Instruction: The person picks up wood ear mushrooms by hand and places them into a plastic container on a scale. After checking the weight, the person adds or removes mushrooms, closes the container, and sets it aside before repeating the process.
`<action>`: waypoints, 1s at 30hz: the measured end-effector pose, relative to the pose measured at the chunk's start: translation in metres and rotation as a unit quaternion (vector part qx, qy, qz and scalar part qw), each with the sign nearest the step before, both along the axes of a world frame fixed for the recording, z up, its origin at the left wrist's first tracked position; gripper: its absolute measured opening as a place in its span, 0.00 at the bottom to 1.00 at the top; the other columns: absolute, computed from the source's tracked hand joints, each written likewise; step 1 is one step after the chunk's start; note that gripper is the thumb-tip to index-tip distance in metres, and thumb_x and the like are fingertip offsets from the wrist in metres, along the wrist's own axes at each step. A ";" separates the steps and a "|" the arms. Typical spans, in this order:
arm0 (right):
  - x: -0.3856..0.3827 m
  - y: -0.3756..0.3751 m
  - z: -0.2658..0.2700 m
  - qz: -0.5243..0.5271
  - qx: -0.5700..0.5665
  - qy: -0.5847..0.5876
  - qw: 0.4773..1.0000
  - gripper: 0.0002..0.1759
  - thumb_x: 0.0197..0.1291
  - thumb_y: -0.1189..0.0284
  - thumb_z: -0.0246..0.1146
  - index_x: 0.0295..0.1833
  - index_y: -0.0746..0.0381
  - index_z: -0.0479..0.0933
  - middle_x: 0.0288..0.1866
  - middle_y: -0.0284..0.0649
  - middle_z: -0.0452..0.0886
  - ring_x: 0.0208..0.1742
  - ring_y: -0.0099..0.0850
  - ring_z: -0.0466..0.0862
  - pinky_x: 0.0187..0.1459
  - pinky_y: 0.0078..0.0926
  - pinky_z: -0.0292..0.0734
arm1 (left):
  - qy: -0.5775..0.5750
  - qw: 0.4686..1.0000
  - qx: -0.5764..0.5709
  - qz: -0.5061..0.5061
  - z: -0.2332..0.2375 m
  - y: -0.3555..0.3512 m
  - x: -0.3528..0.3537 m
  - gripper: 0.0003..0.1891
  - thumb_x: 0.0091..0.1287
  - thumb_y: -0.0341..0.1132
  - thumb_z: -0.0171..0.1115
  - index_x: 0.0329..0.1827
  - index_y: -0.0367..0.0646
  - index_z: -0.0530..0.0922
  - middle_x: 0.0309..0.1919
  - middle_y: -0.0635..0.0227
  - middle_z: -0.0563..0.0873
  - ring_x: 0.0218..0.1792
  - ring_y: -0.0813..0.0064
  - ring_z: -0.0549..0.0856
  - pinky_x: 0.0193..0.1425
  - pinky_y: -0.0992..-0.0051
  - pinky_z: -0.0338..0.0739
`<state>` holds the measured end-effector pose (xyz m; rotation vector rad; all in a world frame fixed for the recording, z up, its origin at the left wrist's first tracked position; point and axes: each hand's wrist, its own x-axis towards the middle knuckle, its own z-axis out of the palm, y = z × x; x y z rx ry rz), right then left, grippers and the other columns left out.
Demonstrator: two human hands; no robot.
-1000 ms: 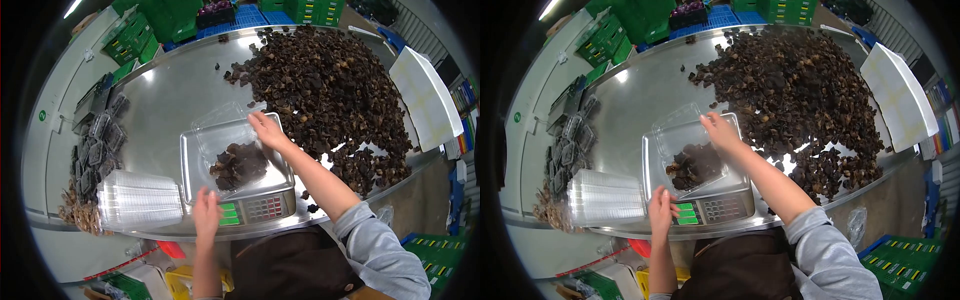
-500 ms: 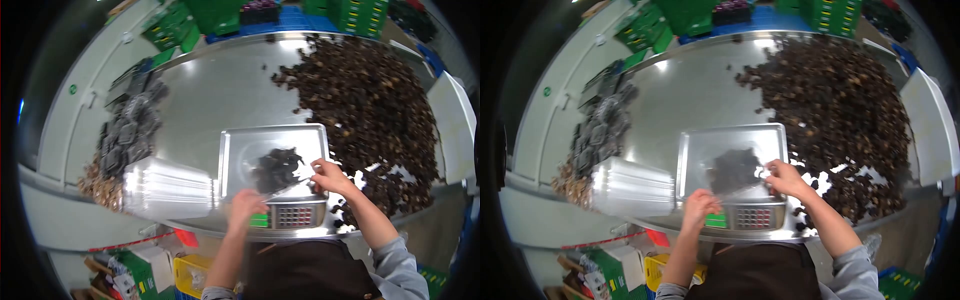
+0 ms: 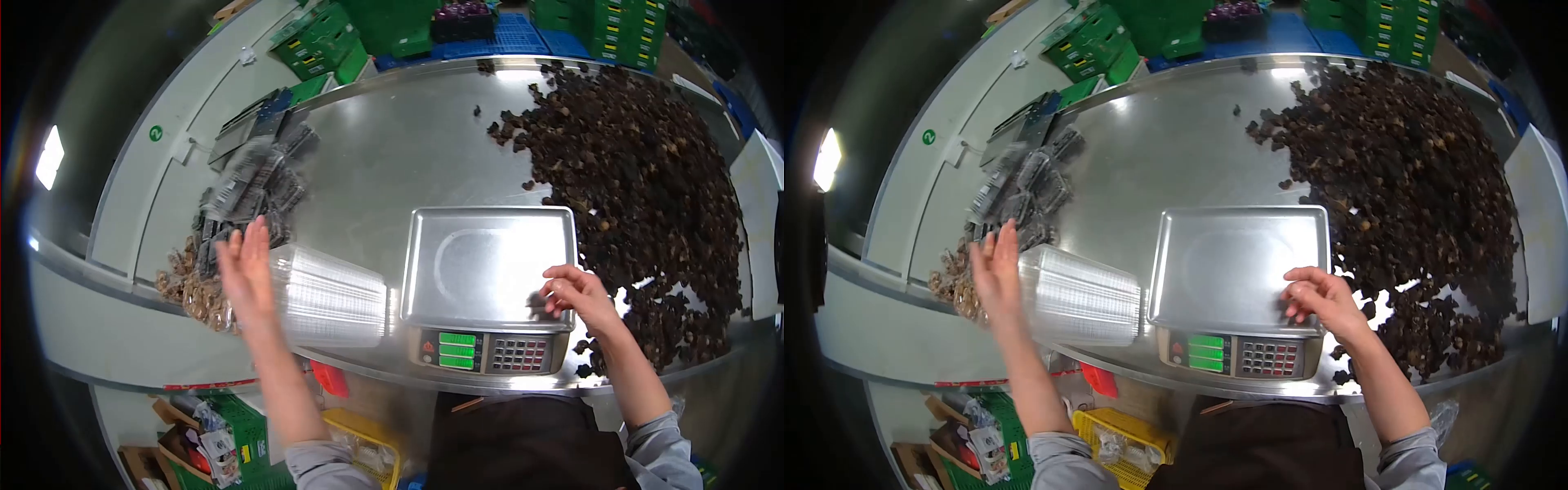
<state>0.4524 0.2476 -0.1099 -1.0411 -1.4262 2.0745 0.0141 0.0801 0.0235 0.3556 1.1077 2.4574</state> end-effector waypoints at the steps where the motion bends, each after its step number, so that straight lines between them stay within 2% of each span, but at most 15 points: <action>1: 0.001 -0.006 -0.004 0.013 -0.012 0.008 1.000 0.16 0.70 0.69 0.60 0.59 0.67 0.75 0.41 0.39 0.85 0.35 0.22 0.83 0.37 0.19 0.79 | -0.027 0.998 -0.054 0.012 0.010 -0.002 -0.004 0.33 0.76 0.46 0.55 0.70 0.26 0.59 0.66 0.40 0.71 0.69 0.53 0.72 0.73 0.53 0.70; 3: 0.002 -0.015 -0.024 0.047 -0.057 0.027 0.997 0.16 0.70 0.69 0.60 0.59 0.67 0.75 0.39 0.39 0.84 0.34 0.21 0.82 0.36 0.19 0.80 | 0.278 0.888 -0.363 0.043 -0.006 -0.021 -0.013 0.35 0.74 0.48 0.59 0.73 0.31 0.60 0.66 0.46 0.74 0.66 0.52 0.76 0.69 0.57 0.73; 5: 0.006 -0.029 -0.046 0.052 -0.054 0.022 0.997 0.16 0.68 0.71 0.60 0.58 0.66 0.76 0.38 0.39 0.85 0.33 0.22 0.83 0.37 0.21 0.81 | 0.518 0.578 -0.625 0.083 -0.017 -0.041 0.000 0.32 0.67 0.49 0.67 0.65 0.33 0.73 0.54 0.46 0.84 0.55 0.55 0.83 0.58 0.64 0.77; 7: 0.008 -0.039 -0.036 0.067 -0.045 -0.010 0.997 0.17 0.71 0.65 0.60 0.58 0.64 0.77 0.41 0.37 0.85 0.36 0.22 0.84 0.37 0.19 0.81 | 0.534 0.485 -0.693 0.007 -0.037 -0.058 -0.009 0.28 0.58 0.47 0.74 0.53 0.32 0.80 0.36 0.53 0.85 0.37 0.55 0.83 0.45 0.62 0.77; 8: 0.012 -0.046 -0.038 0.060 -0.037 0.011 0.997 0.18 0.70 0.64 0.61 0.58 0.64 0.77 0.42 0.38 0.85 0.36 0.22 0.84 0.38 0.19 0.81 | 0.548 0.383 -0.742 -0.037 -0.032 -0.055 0.001 0.25 0.56 0.45 0.75 0.44 0.32 0.80 0.30 0.57 0.82 0.34 0.58 0.82 0.42 0.63 0.76; 10: 0.020 -0.053 -0.039 0.058 -0.050 0.024 0.997 0.18 0.70 0.65 0.60 0.59 0.65 0.76 0.43 0.38 0.85 0.36 0.21 0.82 0.37 0.19 0.80 | 0.513 0.391 -0.760 -0.081 -0.033 -0.056 0.000 0.16 0.61 0.38 0.70 0.39 0.33 0.78 0.30 0.58 0.81 0.34 0.61 0.80 0.42 0.65 0.76; 12: 0.024 -0.057 -0.035 0.049 -0.073 0.020 0.996 0.18 0.70 0.66 0.60 0.59 0.65 0.76 0.44 0.37 0.85 0.35 0.20 0.82 0.37 0.18 0.79 | 0.525 0.559 -0.639 -0.048 -0.069 -0.081 -0.068 0.20 0.58 0.40 0.72 0.22 0.35 0.72 0.14 0.71 0.69 0.20 0.76 0.68 0.25 0.66 0.62; 14: 0.031 -0.062 -0.039 0.033 -0.082 0.025 0.996 0.18 0.70 0.66 0.60 0.59 0.65 0.76 0.44 0.37 0.84 0.36 0.19 0.81 0.37 0.18 0.78 | 0.375 0.664 -0.638 -0.109 -0.081 -0.097 -0.115 0.13 0.64 0.35 0.66 0.27 0.34 0.76 0.21 0.69 0.76 0.25 0.73 0.74 0.30 0.68 0.68; 15: 0.034 -0.065 -0.041 0.029 -0.090 0.032 0.995 0.17 0.70 0.66 0.60 0.58 0.65 0.76 0.44 0.37 0.84 0.36 0.19 0.81 0.38 0.17 0.78 | 0.335 0.619 -0.704 -0.092 -0.049 -0.087 -0.057 0.17 0.65 0.36 0.69 0.48 0.30 0.81 0.42 0.57 0.87 0.38 0.66 0.83 0.45 0.67 0.77; 18: 0.044 -0.072 -0.047 0.002 -0.093 0.058 0.994 0.16 0.70 0.69 0.60 0.56 0.68 0.76 0.39 0.35 0.83 0.32 0.17 0.82 0.31 0.14 0.78 | 0.379 0.638 -0.668 -0.052 -0.023 -0.071 -0.004 0.24 0.68 0.44 0.66 0.52 0.27 0.81 0.46 0.53 0.85 0.45 0.60 0.81 0.51 0.61 0.77; 22: 0.064 -0.073 -0.055 0.010 -0.101 0.023 0.995 0.17 0.69 0.66 0.60 0.58 0.65 0.77 0.44 0.36 0.84 0.35 0.19 0.81 0.38 0.18 0.78 | 0.351 0.608 -0.711 -0.038 -0.043 -0.086 -0.057 0.27 0.70 0.47 0.62 0.55 0.26 0.79 0.48 0.51 0.85 0.51 0.57 0.80 0.56 0.58 0.75; 24: 0.077 -0.071 -0.060 0.002 -0.100 0.018 0.995 0.17 0.69 0.65 0.60 0.57 0.64 0.78 0.44 0.36 0.84 0.35 0.19 0.82 0.39 0.19 0.78 | 0.191 0.697 -0.691 -0.024 -0.057 -0.093 -0.081 0.29 0.71 0.49 0.59 0.56 0.24 0.78 0.50 0.48 0.85 0.51 0.58 0.80 0.56 0.60 0.76; 26: 0.088 -0.061 -0.062 -0.034 -0.058 -0.020 0.998 0.15 0.69 0.67 0.60 0.55 0.64 0.78 0.42 0.36 0.84 0.36 0.20 0.83 0.38 0.20 0.79 | 0.243 0.751 -0.598 0.137 -0.060 -0.094 -0.074 0.28 0.71 0.49 0.58 0.53 0.25 0.80 0.49 0.45 0.85 0.45 0.56 0.82 0.50 0.59 0.78; 27: 0.094 -0.052 -0.061 -0.061 -0.017 -0.051 0.997 0.12 0.69 0.68 0.60 0.53 0.64 0.78 0.40 0.35 0.84 0.35 0.21 0.83 0.36 0.20 0.80 | 0.441 0.596 -0.633 0.222 -0.031 -0.086 -0.023 0.22 0.70 0.44 0.60 0.48 0.27 0.81 0.45 0.46 0.86 0.38 0.53 0.84 0.45 0.57 0.79; 30: 0.116 0.005 -0.073 -0.139 0.359 -0.241 0.891 0.16 0.60 0.68 0.65 0.51 0.63 0.77 0.46 0.46 0.82 0.49 0.45 0.82 0.53 0.41 0.78 | 0.634 0.534 -0.428 0.361 -0.021 -0.052 0.075 0.15 0.67 0.37 0.64 0.44 0.29 0.81 0.43 0.48 0.87 0.34 0.51 0.84 0.41 0.56 0.79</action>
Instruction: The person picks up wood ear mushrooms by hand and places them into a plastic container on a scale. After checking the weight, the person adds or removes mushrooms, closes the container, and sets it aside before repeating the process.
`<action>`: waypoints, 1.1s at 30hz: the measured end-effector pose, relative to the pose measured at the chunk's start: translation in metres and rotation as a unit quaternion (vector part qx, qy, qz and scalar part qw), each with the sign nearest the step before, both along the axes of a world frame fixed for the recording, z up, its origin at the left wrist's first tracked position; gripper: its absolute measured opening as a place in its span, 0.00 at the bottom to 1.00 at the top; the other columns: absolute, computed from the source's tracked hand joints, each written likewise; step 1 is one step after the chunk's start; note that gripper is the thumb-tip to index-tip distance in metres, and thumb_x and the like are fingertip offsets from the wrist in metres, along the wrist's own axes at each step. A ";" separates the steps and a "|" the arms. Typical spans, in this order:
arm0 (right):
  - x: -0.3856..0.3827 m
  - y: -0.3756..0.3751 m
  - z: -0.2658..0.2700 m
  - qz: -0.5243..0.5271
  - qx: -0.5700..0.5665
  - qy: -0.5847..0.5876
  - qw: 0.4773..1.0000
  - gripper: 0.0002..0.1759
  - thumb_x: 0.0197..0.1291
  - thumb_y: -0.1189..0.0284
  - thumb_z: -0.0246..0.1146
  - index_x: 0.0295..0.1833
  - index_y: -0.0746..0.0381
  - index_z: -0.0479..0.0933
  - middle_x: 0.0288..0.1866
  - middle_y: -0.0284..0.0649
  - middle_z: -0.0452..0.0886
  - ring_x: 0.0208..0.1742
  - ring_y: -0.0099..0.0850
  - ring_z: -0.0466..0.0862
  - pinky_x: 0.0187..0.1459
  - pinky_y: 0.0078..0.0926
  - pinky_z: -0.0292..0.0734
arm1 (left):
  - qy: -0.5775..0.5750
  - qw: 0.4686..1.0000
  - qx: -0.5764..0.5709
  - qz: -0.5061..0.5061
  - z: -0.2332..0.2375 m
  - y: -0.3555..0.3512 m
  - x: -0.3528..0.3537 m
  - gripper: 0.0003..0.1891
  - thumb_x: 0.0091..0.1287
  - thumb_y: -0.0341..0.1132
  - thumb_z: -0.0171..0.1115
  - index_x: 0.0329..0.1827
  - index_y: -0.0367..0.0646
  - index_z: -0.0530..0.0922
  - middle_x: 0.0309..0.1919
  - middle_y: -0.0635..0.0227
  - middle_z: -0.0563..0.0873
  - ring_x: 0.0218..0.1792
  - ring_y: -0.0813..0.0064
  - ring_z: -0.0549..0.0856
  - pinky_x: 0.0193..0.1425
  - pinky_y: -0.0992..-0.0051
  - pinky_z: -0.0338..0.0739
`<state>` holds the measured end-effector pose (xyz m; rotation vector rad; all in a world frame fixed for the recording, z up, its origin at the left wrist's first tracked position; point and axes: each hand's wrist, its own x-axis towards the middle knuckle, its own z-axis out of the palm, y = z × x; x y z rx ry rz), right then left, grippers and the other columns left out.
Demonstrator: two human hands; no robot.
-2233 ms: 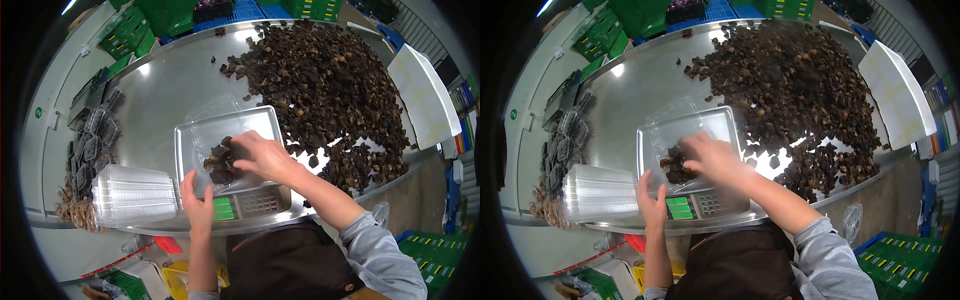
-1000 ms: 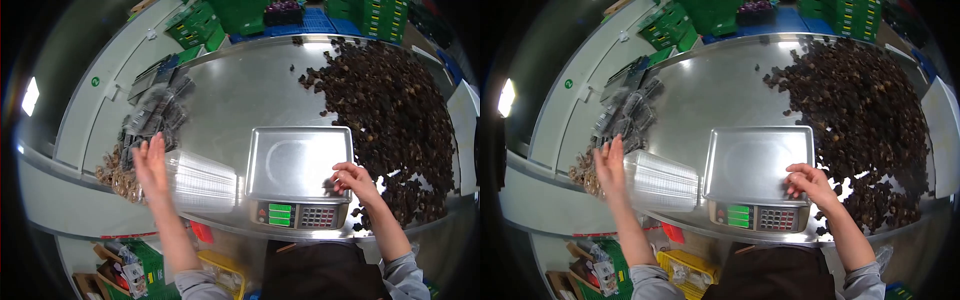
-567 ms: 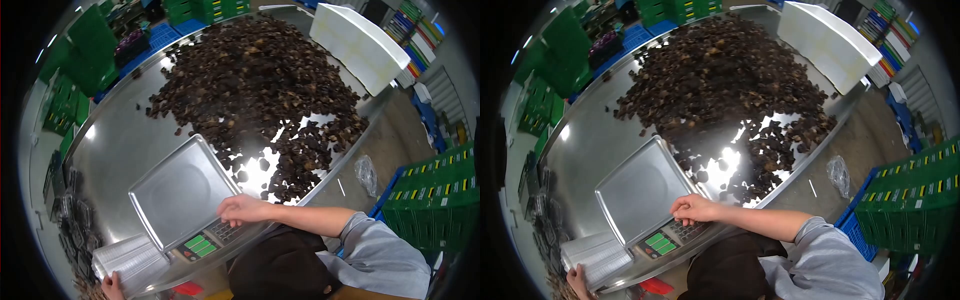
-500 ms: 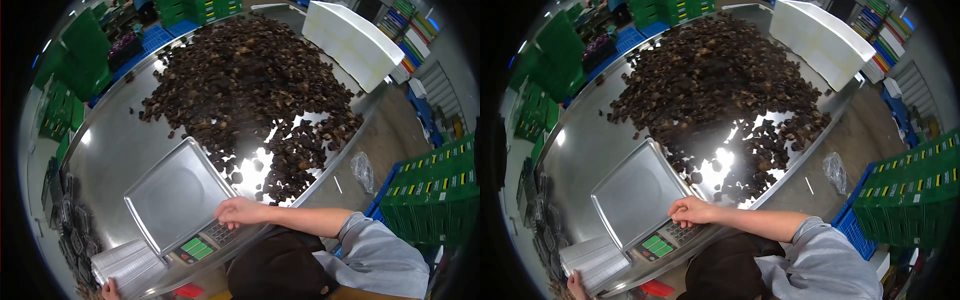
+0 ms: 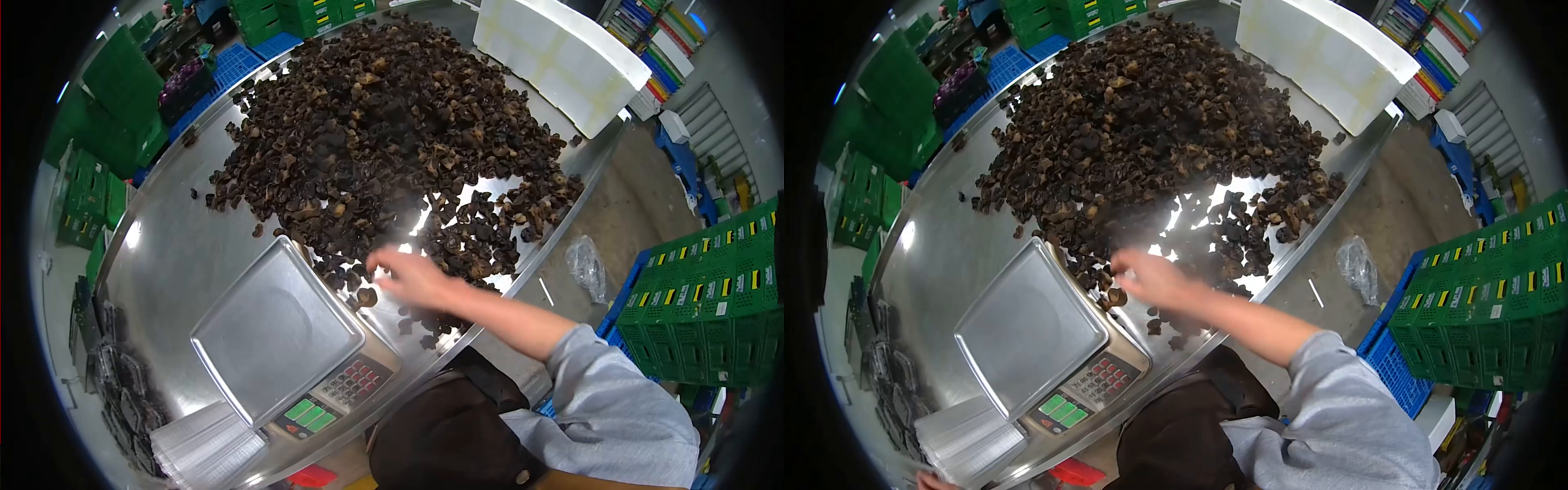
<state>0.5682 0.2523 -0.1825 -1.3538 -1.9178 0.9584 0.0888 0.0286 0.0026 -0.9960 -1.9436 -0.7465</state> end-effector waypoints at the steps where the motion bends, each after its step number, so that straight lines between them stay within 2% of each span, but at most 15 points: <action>1: 0.009 0.027 -0.008 0.025 0.075 -0.083 0.993 0.23 0.60 0.65 0.66 0.59 0.59 0.73 0.57 0.46 0.78 0.59 0.45 0.77 0.59 0.42 0.75 | -0.048 0.993 -0.003 -0.106 -0.014 0.009 0.014 0.15 0.65 0.34 0.66 0.45 0.28 0.82 0.43 0.48 0.87 0.36 0.53 0.84 0.42 0.56 0.79; 2: 0.011 0.047 -0.001 0.024 0.101 -0.135 0.985 0.27 0.58 0.64 0.68 0.62 0.59 0.71 0.61 0.47 0.74 0.64 0.46 0.72 0.63 0.43 0.71 | -0.096 0.973 -0.007 -0.210 -0.037 0.020 0.029 0.14 0.64 0.32 0.67 0.46 0.27 0.82 0.44 0.49 0.86 0.37 0.54 0.84 0.43 0.57 0.79; 3: 0.013 0.064 -0.014 0.032 0.154 -0.161 0.974 0.32 0.56 0.63 0.69 0.66 0.57 0.69 0.66 0.47 0.69 0.68 0.47 0.68 0.65 0.47 0.66 | -0.099 0.952 -0.016 -0.290 -0.062 0.047 0.054 0.06 0.69 0.28 0.58 0.35 0.34 0.79 0.31 0.67 0.80 0.34 0.71 0.79 0.40 0.71 0.73; 4: 0.011 0.077 -0.028 0.038 0.161 -0.194 0.967 0.36 0.53 0.60 0.71 0.68 0.55 0.69 0.68 0.47 0.67 0.70 0.47 0.65 0.66 0.50 0.64 | -0.154 0.920 -0.129 -0.337 -0.082 0.052 0.075 0.05 0.69 0.23 0.55 0.42 0.34 0.80 0.40 0.64 0.82 0.42 0.69 0.80 0.49 0.72 0.75; 8: 0.013 0.042 -0.049 0.102 0.102 -0.306 0.941 0.32 0.51 0.61 0.71 0.62 0.55 0.73 0.64 0.44 0.69 0.64 0.43 0.70 0.63 0.52 0.65 | -0.263 0.825 -0.365 -0.343 -0.129 0.096 0.159 0.06 0.64 0.22 0.59 0.43 0.36 0.80 0.38 0.56 0.80 0.41 0.56 0.81 0.49 0.62 0.75; 11: 0.032 -0.009 -0.061 0.080 0.160 -0.220 0.959 0.26 0.49 0.68 0.71 0.55 0.57 0.74 0.59 0.43 0.72 0.62 0.42 0.71 0.59 0.43 0.66 | -0.214 0.822 -0.391 -0.354 -0.138 0.104 0.191 0.14 0.61 0.22 0.63 0.50 0.36 0.79 0.45 0.55 0.82 0.49 0.53 0.81 0.56 0.60 0.75; 14: 0.050 -0.044 -0.040 0.117 0.160 -0.202 0.959 0.32 0.49 0.68 0.72 0.62 0.58 0.72 0.68 0.44 0.68 0.72 0.45 0.65 0.70 0.47 0.60 | -0.159 0.836 -0.283 -0.442 -0.124 0.106 0.239 0.23 0.57 0.23 0.67 0.58 0.36 0.75 0.54 0.52 0.80 0.58 0.50 0.79 0.64 0.59 0.73; 18: 0.086 -0.039 -0.009 0.140 0.117 -0.088 0.979 0.33 0.53 0.64 0.71 0.66 0.53 0.71 0.72 0.46 0.67 0.75 0.48 0.64 0.74 0.54 0.57 | -0.351 0.674 -0.299 -0.578 -0.131 0.115 0.303 0.30 0.53 0.25 0.70 0.62 0.36 0.73 0.58 0.47 0.78 0.63 0.45 0.75 0.70 0.53 0.67; 21: 0.142 -0.008 0.002 0.032 0.056 -0.189 0.980 0.40 0.50 0.57 0.73 0.69 0.54 0.68 0.74 0.51 0.63 0.77 0.51 0.60 0.75 0.49 0.57 | -0.360 0.650 -0.362 -0.563 -0.156 0.142 0.342 0.36 0.51 0.27 0.74 0.67 0.37 0.70 0.63 0.50 0.76 0.66 0.48 0.74 0.69 0.55 0.69; 24: 0.185 0.024 -0.017 -0.046 0.014 -0.267 0.963 0.53 0.44 0.45 0.75 0.74 0.54 0.62 0.76 0.55 0.59 0.75 0.53 0.61 0.74 0.49 0.59 | -0.289 0.687 -0.445 -0.496 -0.175 0.168 0.370 0.45 0.49 0.32 0.78 0.72 0.40 0.65 0.70 0.48 0.68 0.69 0.46 0.68 0.69 0.53 0.69; 26: 0.184 0.028 -0.026 -0.037 -0.007 -0.293 0.955 0.58 0.43 0.40 0.74 0.77 0.52 0.59 0.77 0.55 0.58 0.74 0.53 0.62 0.73 0.50 0.61 | -0.221 0.710 -0.560 -0.366 -0.185 0.179 0.380 0.51 0.48 0.36 0.80 0.76 0.43 0.59 0.74 0.47 0.60 0.71 0.43 0.63 0.69 0.54 0.68; 28: 0.161 0.016 -0.027 0.084 -0.037 -0.284 0.955 0.59 0.41 0.44 0.77 0.77 0.51 0.58 0.77 0.54 0.57 0.74 0.54 0.61 0.71 0.52 0.63 | -0.245 0.696 -0.579 -0.346 -0.199 0.178 0.382 0.54 0.46 0.36 0.82 0.77 0.46 0.59 0.72 0.46 0.61 0.68 0.41 0.65 0.70 0.56 0.67; 30: 0.130 -0.012 -0.013 0.102 -0.016 -0.296 0.950 0.60 0.39 0.50 0.79 0.77 0.50 0.58 0.77 0.52 0.55 0.73 0.53 0.61 0.69 0.53 0.65 | -0.306 0.660 -0.547 -0.413 -0.211 0.169 0.378 0.53 0.46 0.37 0.81 0.77 0.48 0.58 0.70 0.44 0.62 0.68 0.41 0.65 0.69 0.50 0.67; 31: 0.118 -0.024 -0.021 0.097 0.011 -0.293 0.951 0.59 0.37 0.58 0.81 0.77 0.49 0.57 0.77 0.50 0.54 0.73 0.52 0.61 0.67 0.54 0.67 | -0.349 0.646 -0.540 -0.412 -0.213 0.165 0.381 0.51 0.46 0.32 0.78 0.76 0.47 0.60 0.67 0.44 0.64 0.66 0.41 0.68 0.68 0.51 0.68; 33: 0.099 -0.030 -0.028 0.092 0.003 -0.224 0.970 0.52 0.39 0.67 0.77 0.73 0.51 0.62 0.74 0.51 0.57 0.72 0.53 0.62 0.66 0.53 0.68 | -0.377 0.669 -0.480 -0.423 -0.227 0.164 0.396 0.49 0.45 0.28 0.76 0.75 0.46 0.61 0.63 0.48 0.67 0.64 0.45 0.70 0.68 0.55 0.69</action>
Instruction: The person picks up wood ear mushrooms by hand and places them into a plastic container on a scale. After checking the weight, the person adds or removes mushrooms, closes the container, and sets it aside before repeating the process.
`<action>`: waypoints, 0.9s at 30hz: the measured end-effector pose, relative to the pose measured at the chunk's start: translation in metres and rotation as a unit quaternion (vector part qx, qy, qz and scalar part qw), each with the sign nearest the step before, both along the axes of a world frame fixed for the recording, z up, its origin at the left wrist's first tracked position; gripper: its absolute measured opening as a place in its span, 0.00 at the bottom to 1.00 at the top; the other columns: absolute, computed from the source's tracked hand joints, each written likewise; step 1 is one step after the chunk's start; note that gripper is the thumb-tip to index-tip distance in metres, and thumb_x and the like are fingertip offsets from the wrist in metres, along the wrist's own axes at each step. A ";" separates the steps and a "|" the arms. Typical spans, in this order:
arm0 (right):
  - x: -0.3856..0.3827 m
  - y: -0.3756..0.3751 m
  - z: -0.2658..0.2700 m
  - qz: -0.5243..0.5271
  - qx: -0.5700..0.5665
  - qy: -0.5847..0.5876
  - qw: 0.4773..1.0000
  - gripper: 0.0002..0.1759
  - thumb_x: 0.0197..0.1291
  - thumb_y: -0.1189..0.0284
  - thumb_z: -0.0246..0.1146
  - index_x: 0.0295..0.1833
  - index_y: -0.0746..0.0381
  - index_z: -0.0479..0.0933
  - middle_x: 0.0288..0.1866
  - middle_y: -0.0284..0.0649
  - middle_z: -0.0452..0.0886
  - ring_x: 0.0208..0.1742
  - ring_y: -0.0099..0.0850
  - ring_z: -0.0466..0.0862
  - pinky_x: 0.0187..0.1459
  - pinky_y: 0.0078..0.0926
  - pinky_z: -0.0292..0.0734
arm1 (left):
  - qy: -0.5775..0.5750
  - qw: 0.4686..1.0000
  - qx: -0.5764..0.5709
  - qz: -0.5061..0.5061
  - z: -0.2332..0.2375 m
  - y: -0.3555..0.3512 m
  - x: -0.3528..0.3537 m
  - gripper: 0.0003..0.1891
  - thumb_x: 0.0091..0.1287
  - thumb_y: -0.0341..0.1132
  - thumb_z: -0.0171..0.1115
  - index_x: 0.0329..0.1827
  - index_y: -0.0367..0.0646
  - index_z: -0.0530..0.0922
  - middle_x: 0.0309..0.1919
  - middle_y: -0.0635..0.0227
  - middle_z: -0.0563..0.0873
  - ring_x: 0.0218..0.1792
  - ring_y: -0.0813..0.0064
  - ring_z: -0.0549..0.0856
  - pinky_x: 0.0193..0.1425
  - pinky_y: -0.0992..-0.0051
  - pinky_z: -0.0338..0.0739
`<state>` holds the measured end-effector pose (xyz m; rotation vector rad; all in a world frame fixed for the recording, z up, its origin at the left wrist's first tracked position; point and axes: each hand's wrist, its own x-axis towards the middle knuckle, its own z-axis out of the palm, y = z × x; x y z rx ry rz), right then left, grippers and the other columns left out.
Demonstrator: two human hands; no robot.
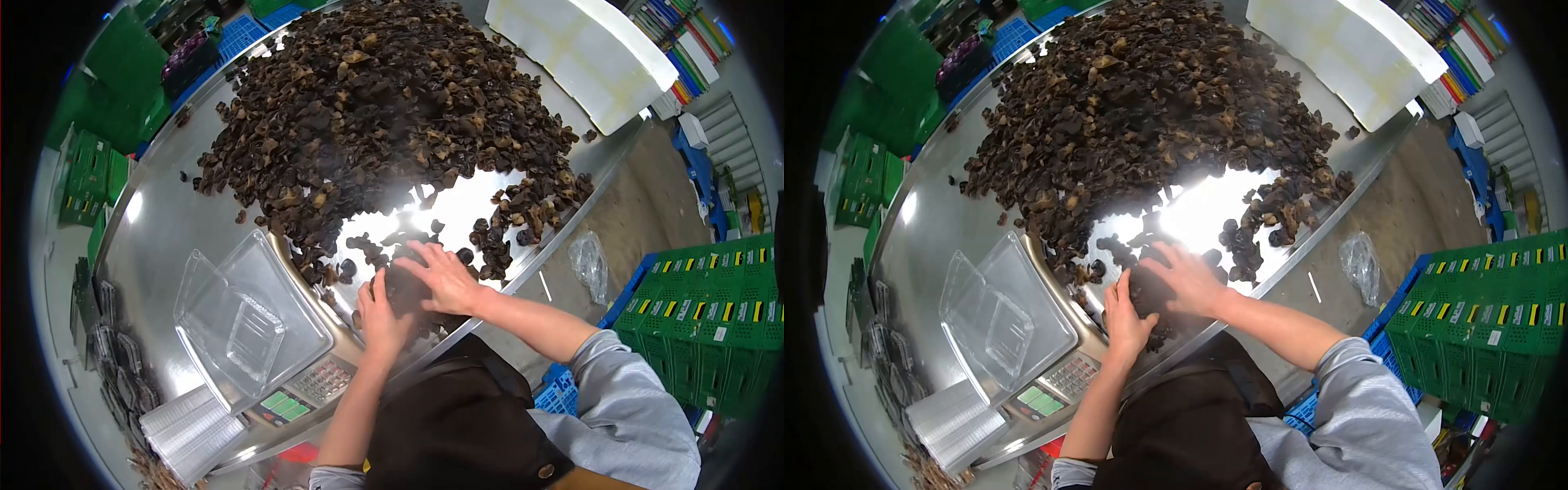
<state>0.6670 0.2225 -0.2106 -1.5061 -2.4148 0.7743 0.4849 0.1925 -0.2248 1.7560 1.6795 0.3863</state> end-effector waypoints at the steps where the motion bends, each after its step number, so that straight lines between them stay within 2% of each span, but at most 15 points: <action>1: -0.007 0.000 -0.006 -0.006 0.001 0.028 1.000 0.49 0.39 0.70 0.76 0.72 0.52 0.63 0.73 0.51 0.58 0.72 0.53 0.62 0.66 0.51 0.68 | -0.041 0.998 0.044 0.035 -0.006 0.000 0.005 0.48 0.44 0.24 0.74 0.74 0.44 0.62 0.59 0.51 0.70 0.61 0.49 0.72 0.67 0.59 0.71; 2: -0.011 0.005 -0.004 -0.025 -0.039 0.105 0.993 0.45 0.38 0.76 0.73 0.68 0.54 0.67 0.71 0.50 0.60 0.72 0.54 0.63 0.68 0.47 0.67 | -0.133 0.988 0.051 0.063 -0.006 0.006 0.010 0.44 0.43 0.19 0.69 0.69 0.43 0.65 0.57 0.52 0.70 0.60 0.52 0.74 0.66 0.62 0.72; 3: -0.012 0.010 -0.001 -0.017 -0.040 0.105 0.994 0.45 0.38 0.76 0.73 0.68 0.54 0.67 0.71 0.50 0.60 0.72 0.54 0.63 0.68 0.47 0.67 | -0.185 0.977 0.042 0.094 0.001 0.011 0.014 0.40 0.43 0.18 0.68 0.66 0.43 0.67 0.57 0.55 0.71 0.60 0.56 0.75 0.66 0.65 0.72; 5: -0.015 0.018 0.007 -0.057 -0.099 0.231 0.966 0.42 0.38 0.78 0.71 0.66 0.55 0.68 0.70 0.50 0.62 0.73 0.53 0.63 0.70 0.44 0.66 | -0.246 0.962 0.047 0.110 0.003 0.019 0.009 0.38 0.44 0.17 0.65 0.64 0.42 0.69 0.56 0.57 0.72 0.61 0.59 0.75 0.67 0.67 0.71; 7: -0.019 0.020 0.019 -0.056 -0.084 0.232 0.968 0.39 0.39 0.79 0.70 0.63 0.56 0.70 0.66 0.50 0.65 0.73 0.50 0.64 0.71 0.43 0.65 | -0.314 0.939 0.021 0.136 0.017 0.018 0.006 0.37 0.44 0.17 0.61 0.64 0.43 0.69 0.57 0.61 0.74 0.61 0.64 0.75 0.67 0.69 0.70; 12: -0.068 0.029 0.087 0.015 -0.054 0.274 0.960 0.39 0.40 0.79 0.71 0.63 0.56 0.70 0.65 0.48 0.65 0.71 0.48 0.67 0.70 0.40 0.66 | -0.306 0.927 0.137 0.169 0.087 0.006 -0.038 0.36 0.45 0.19 0.60 0.64 0.42 0.69 0.55 0.63 0.75 0.58 0.67 0.75 0.66 0.70 0.69; 14: -0.110 0.037 0.103 0.084 0.025 0.320 0.943 0.39 0.40 0.78 0.72 0.64 0.56 0.70 0.66 0.49 0.64 0.71 0.49 0.67 0.70 0.40 0.66 | -0.310 0.913 0.179 0.197 0.112 -0.001 -0.076 0.36 0.45 0.18 0.60 0.64 0.41 0.68 0.55 0.63 0.74 0.59 0.67 0.76 0.66 0.69 0.70; 18: -0.210 0.040 0.112 0.163 0.033 0.363 0.917 0.38 0.41 0.78 0.72 0.63 0.57 0.69 0.66 0.53 0.65 0.67 0.55 0.68 0.68 0.44 0.68 | -0.336 0.877 0.200 0.278 0.138 -0.020 -0.156 0.35 0.46 0.16 0.59 0.64 0.41 0.68 0.58 0.64 0.74 0.59 0.71 0.76 0.66 0.69 0.73; 19: -0.230 0.038 0.108 0.181 0.017 0.365 0.913 0.39 0.41 0.79 0.71 0.63 0.57 0.68 0.65 0.53 0.65 0.66 0.56 0.68 0.67 0.45 0.68 | -0.317 0.882 0.190 0.292 0.136 -0.024 -0.175 0.36 0.46 0.15 0.58 0.64 0.40 0.68 0.59 0.63 0.73 0.61 0.71 0.75 0.66 0.70 0.72; 21: -0.256 0.039 0.088 0.213 0.019 0.331 0.919 0.40 0.43 0.79 0.71 0.66 0.56 0.67 0.66 0.53 0.65 0.64 0.56 0.71 0.65 0.45 0.71 | -0.270 0.905 0.156 0.290 0.106 -0.033 -0.215 0.37 0.47 0.15 0.59 0.66 0.40 0.67 0.62 0.56 0.72 0.64 0.63 0.74 0.69 0.66 0.71; 22: -0.263 0.040 0.077 0.235 0.008 0.256 0.938 0.40 0.44 0.78 0.72 0.67 0.56 0.66 0.66 0.53 0.65 0.63 0.57 0.72 0.64 0.46 0.73 | -0.126 0.947 0.149 0.255 0.088 -0.037 -0.230 0.37 0.47 0.16 0.59 0.67 0.39 0.66 0.63 0.52 0.71 0.66 0.56 0.72 0.71 0.64 0.69; 23: -0.266 0.040 0.077 0.255 -0.002 0.177 0.951 0.41 0.45 0.77 0.72 0.68 0.55 0.65 0.66 0.53 0.65 0.62 0.58 0.73 0.62 0.47 0.75 | 0.019 0.967 0.136 0.216 0.088 -0.038 -0.234 0.38 0.48 0.17 0.60 0.68 0.39 0.66 0.65 0.47 0.69 0.68 0.50 0.70 0.73 0.61 0.66; 24: -0.265 0.038 0.077 0.274 0.022 0.138 0.952 0.37 0.50 0.76 0.70 0.68 0.56 0.67 0.68 0.53 0.65 0.61 0.56 0.75 0.59 0.45 0.78 | 0.003 0.968 0.123 0.219 0.087 -0.038 -0.233 0.39 0.50 0.18 0.60 0.70 0.39 0.65 0.69 0.41 0.63 0.70 0.41 0.65 0.75 0.56 0.62; 25: -0.263 0.037 0.078 0.284 0.021 0.134 0.949 0.37 0.50 0.76 0.70 0.68 0.56 0.67 0.68 0.53 0.65 0.61 0.56 0.75 0.59 0.45 0.78 | 0.037 0.963 0.150 0.223 0.086 -0.041 -0.228 0.40 0.51 0.17 0.60 0.72 0.40 0.64 0.72 0.41 0.60 0.72 0.40 0.64 0.75 0.56 0.62; 27: -0.259 0.037 0.085 0.266 0.020 0.151 0.952 0.30 0.54 0.76 0.68 0.65 0.58 0.70 0.69 0.54 0.67 0.62 0.52 0.76 0.59 0.42 0.78 | 0.144 0.951 0.159 0.221 0.096 -0.043 -0.213 0.40 0.52 0.17 0.59 0.73 0.42 0.63 0.74 0.41 0.57 0.73 0.38 0.61 0.74 0.54 0.64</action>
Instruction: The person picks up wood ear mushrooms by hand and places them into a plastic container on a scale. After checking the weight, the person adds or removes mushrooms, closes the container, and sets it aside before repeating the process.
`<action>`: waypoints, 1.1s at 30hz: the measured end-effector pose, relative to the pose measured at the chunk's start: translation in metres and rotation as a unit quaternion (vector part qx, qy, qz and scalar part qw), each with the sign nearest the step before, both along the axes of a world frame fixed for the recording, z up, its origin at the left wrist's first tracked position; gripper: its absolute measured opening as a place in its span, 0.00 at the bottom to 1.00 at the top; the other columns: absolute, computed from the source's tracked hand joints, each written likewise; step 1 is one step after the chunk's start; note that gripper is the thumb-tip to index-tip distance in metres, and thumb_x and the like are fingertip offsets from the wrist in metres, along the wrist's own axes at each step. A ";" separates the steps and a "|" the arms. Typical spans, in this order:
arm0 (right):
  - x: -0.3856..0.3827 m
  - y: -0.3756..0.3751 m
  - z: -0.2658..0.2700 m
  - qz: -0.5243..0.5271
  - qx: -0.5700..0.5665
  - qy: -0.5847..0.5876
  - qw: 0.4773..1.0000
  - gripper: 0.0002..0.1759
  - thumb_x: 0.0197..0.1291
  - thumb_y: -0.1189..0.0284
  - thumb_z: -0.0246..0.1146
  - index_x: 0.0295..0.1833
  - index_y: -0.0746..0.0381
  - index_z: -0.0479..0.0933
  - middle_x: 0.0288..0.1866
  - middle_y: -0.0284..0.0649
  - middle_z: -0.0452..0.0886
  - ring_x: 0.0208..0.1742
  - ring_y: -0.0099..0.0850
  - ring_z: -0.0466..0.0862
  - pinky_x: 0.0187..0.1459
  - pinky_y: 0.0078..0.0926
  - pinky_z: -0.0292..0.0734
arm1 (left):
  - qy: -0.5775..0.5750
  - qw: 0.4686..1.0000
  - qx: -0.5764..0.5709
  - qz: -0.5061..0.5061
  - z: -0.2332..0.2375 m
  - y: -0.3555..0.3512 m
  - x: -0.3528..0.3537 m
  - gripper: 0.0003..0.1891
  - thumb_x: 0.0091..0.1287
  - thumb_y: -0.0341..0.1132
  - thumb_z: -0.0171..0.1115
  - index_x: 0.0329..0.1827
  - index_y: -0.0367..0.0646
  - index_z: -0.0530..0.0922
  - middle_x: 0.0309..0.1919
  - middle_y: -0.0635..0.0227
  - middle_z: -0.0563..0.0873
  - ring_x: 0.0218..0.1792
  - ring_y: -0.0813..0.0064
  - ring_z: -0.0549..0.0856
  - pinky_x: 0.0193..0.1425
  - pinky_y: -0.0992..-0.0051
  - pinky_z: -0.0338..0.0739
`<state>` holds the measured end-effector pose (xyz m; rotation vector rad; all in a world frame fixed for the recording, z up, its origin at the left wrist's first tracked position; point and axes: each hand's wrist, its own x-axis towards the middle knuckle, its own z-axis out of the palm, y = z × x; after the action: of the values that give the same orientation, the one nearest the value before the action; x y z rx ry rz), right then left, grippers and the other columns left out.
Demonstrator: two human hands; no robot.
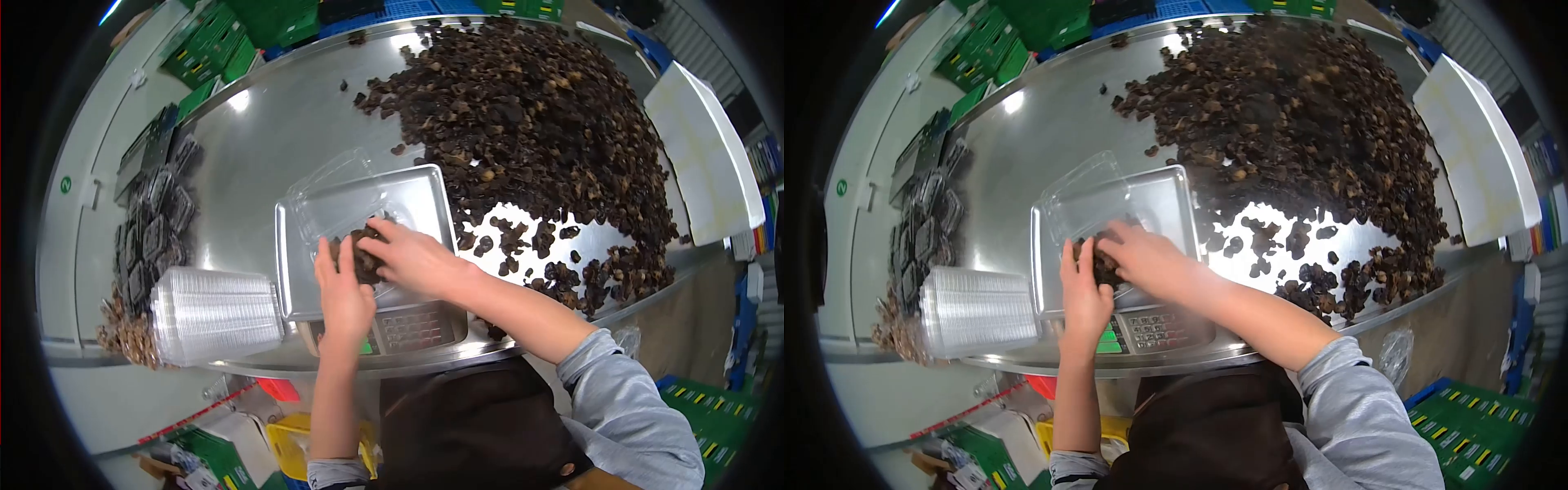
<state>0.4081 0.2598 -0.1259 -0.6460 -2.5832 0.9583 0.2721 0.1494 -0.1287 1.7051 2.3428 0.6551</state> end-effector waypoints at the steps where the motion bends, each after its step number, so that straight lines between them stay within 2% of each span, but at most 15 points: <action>1: 0.002 -0.001 -0.005 -0.022 0.041 0.092 0.995 0.17 0.56 0.76 0.64 0.53 0.61 0.76 0.57 0.47 0.73 0.51 0.48 0.80 0.49 0.43 0.78 | 0.042 0.999 -0.009 -0.002 0.004 -0.001 0.005 0.39 0.54 0.18 0.57 0.74 0.42 0.63 0.75 0.42 0.55 0.73 0.36 0.59 0.72 0.52 0.67; 2: 0.003 0.002 -0.008 -0.017 0.050 0.148 0.988 0.14 0.56 0.77 0.63 0.50 0.62 0.77 0.50 0.47 0.76 0.48 0.49 0.80 0.48 0.42 0.78 | 0.048 0.999 -0.002 -0.005 0.003 -0.003 0.009 0.37 0.56 0.18 0.56 0.74 0.41 0.64 0.75 0.42 0.56 0.74 0.35 0.58 0.70 0.52 0.69; 6: 0.013 0.007 -0.019 -0.026 0.084 0.178 0.980 0.13 0.58 0.79 0.62 0.50 0.63 0.79 0.48 0.45 0.81 0.49 0.46 0.82 0.48 0.38 0.79 | 0.065 0.998 0.010 -0.013 -0.001 -0.012 0.008 0.36 0.56 0.17 0.52 0.73 0.38 0.64 0.74 0.42 0.59 0.74 0.39 0.60 0.69 0.53 0.70; 9: 0.030 0.008 -0.007 -0.156 -0.222 0.271 0.923 0.10 0.65 0.77 0.64 0.50 0.64 0.83 0.47 0.42 0.87 0.50 0.31 0.87 0.52 0.25 0.81 | 0.026 0.997 0.063 -0.023 0.011 -0.025 -0.001 0.35 0.56 0.16 0.50 0.72 0.37 0.65 0.73 0.43 0.62 0.73 0.43 0.63 0.69 0.54 0.71; 10: 0.040 0.008 0.003 -0.164 -0.409 0.339 0.831 0.10 0.66 0.77 0.63 0.50 0.65 0.84 0.46 0.39 0.88 0.46 0.26 0.87 0.50 0.24 0.82 | -0.005 0.994 0.104 -0.030 0.015 -0.031 -0.008 0.34 0.56 0.15 0.49 0.71 0.37 0.66 0.72 0.44 0.65 0.72 0.45 0.65 0.69 0.55 0.71; 11: 0.053 0.020 -0.005 -0.183 -0.330 0.343 0.860 0.10 0.67 0.77 0.62 0.52 0.66 0.83 0.44 0.39 0.88 0.42 0.25 0.87 0.47 0.23 0.82 | 0.006 0.993 0.120 -0.023 0.019 -0.036 -0.015 0.32 0.56 0.15 0.48 0.70 0.35 0.68 0.69 0.45 0.70 0.69 0.49 0.70 0.68 0.61 0.73; 12: 0.070 0.025 0.003 -0.243 -0.371 0.295 0.846 0.11 0.67 0.77 0.62 0.52 0.65 0.83 0.43 0.38 0.88 0.41 0.24 0.87 0.46 0.22 0.82 | 0.005 0.993 0.118 -0.022 0.022 -0.043 -0.023 0.32 0.56 0.15 0.48 0.70 0.35 0.68 0.69 0.45 0.70 0.69 0.49 0.70 0.68 0.61 0.73; 14: 0.103 0.040 -0.010 -0.264 -0.321 0.308 0.856 0.10 0.67 0.75 0.64 0.51 0.63 0.85 0.44 0.35 0.88 0.45 0.22 0.86 0.50 0.21 0.80 | -0.143 0.979 0.136 0.057 0.026 -0.058 -0.040 0.29 0.60 0.17 0.49 0.68 0.33 0.69 0.66 0.49 0.74 0.67 0.57 0.75 0.65 0.68 0.73; 17: 0.151 0.055 -0.030 -0.333 -0.257 0.184 0.889 0.11 0.65 0.74 0.66 0.51 0.64 0.85 0.45 0.32 0.88 0.44 0.19 0.84 0.50 0.19 0.78 | -0.195 0.961 0.125 0.153 0.028 -0.078 -0.064 0.25 0.65 0.19 0.51 0.67 0.33 0.70 0.62 0.52 0.78 0.63 0.67 0.78 0.61 0.72 0.75; 20: 0.180 0.056 -0.047 -0.336 -0.137 -0.042 0.931 0.12 0.61 0.77 0.66 0.50 0.66 0.83 0.44 0.42 0.88 0.45 0.29 0.86 0.50 0.26 0.78 | -0.286 0.929 0.155 0.175 0.019 -0.089 -0.082 0.24 0.66 0.21 0.54 0.67 0.34 0.70 0.59 0.55 0.80 0.60 0.68 0.80 0.62 0.70 0.76; 25: 0.175 0.037 -0.042 -0.312 -0.138 -0.074 0.937 0.12 0.60 0.78 0.66 0.50 0.64 0.83 0.45 0.47 0.87 0.46 0.39 0.87 0.51 0.31 0.80 | -0.362 0.903 0.117 0.201 0.013 -0.082 -0.077 0.21 0.69 0.25 0.59 0.65 0.33 0.72 0.55 0.58 0.81 0.51 0.77 0.80 0.54 0.79 0.77; 28: 0.173 0.036 -0.052 -0.279 -0.049 -0.090 0.955 0.12 0.60 0.78 0.65 0.50 0.64 0.82 0.45 0.47 0.87 0.45 0.40 0.87 0.50 0.32 0.80 | -0.361 0.915 0.092 0.156 -0.002 -0.075 -0.070 0.21 0.69 0.28 0.62 0.64 0.33 0.73 0.49 0.60 0.83 0.44 0.81 0.82 0.47 0.80 0.79; 30: 0.169 0.033 -0.050 -0.287 -0.094 -0.055 0.952 0.14 0.58 0.78 0.65 0.51 0.63 0.82 0.44 0.48 0.87 0.46 0.45 0.87 0.50 0.36 0.80 | -0.313 0.941 -0.012 0.129 -0.009 -0.071 -0.066 0.23 0.70 0.32 0.63 0.65 0.34 0.71 0.45 0.60 0.84 0.34 0.79 0.83 0.31 0.79 0.79; 31: 0.171 0.032 -0.055 -0.280 -0.052 -0.092 0.954 0.16 0.57 0.77 0.66 0.53 0.62 0.81 0.43 0.48 0.87 0.46 0.45 0.87 0.51 0.38 0.80 | -0.309 0.942 -0.023 0.127 -0.016 -0.066 -0.063 0.23 0.69 0.31 0.63 0.64 0.30 0.70 0.37 0.61 0.85 0.23 0.80 0.81 0.21 0.79 0.75; 33: 0.167 0.033 -0.049 -0.264 -0.018 -0.251 0.931 0.22 0.57 0.74 0.66 0.59 0.60 0.78 0.49 0.46 0.86 0.52 0.46 0.84 0.54 0.43 0.79 | -0.349 0.928 -0.062 0.117 -0.017 -0.056 -0.060 0.23 0.69 0.30 0.63 0.64 0.28 0.70 0.33 0.62 0.85 0.21 0.79 0.81 0.19 0.79 0.74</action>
<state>0.5754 0.2933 -0.1751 -1.6779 -2.5507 0.7226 0.2122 0.0933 -0.1452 0.9169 2.0072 0.9378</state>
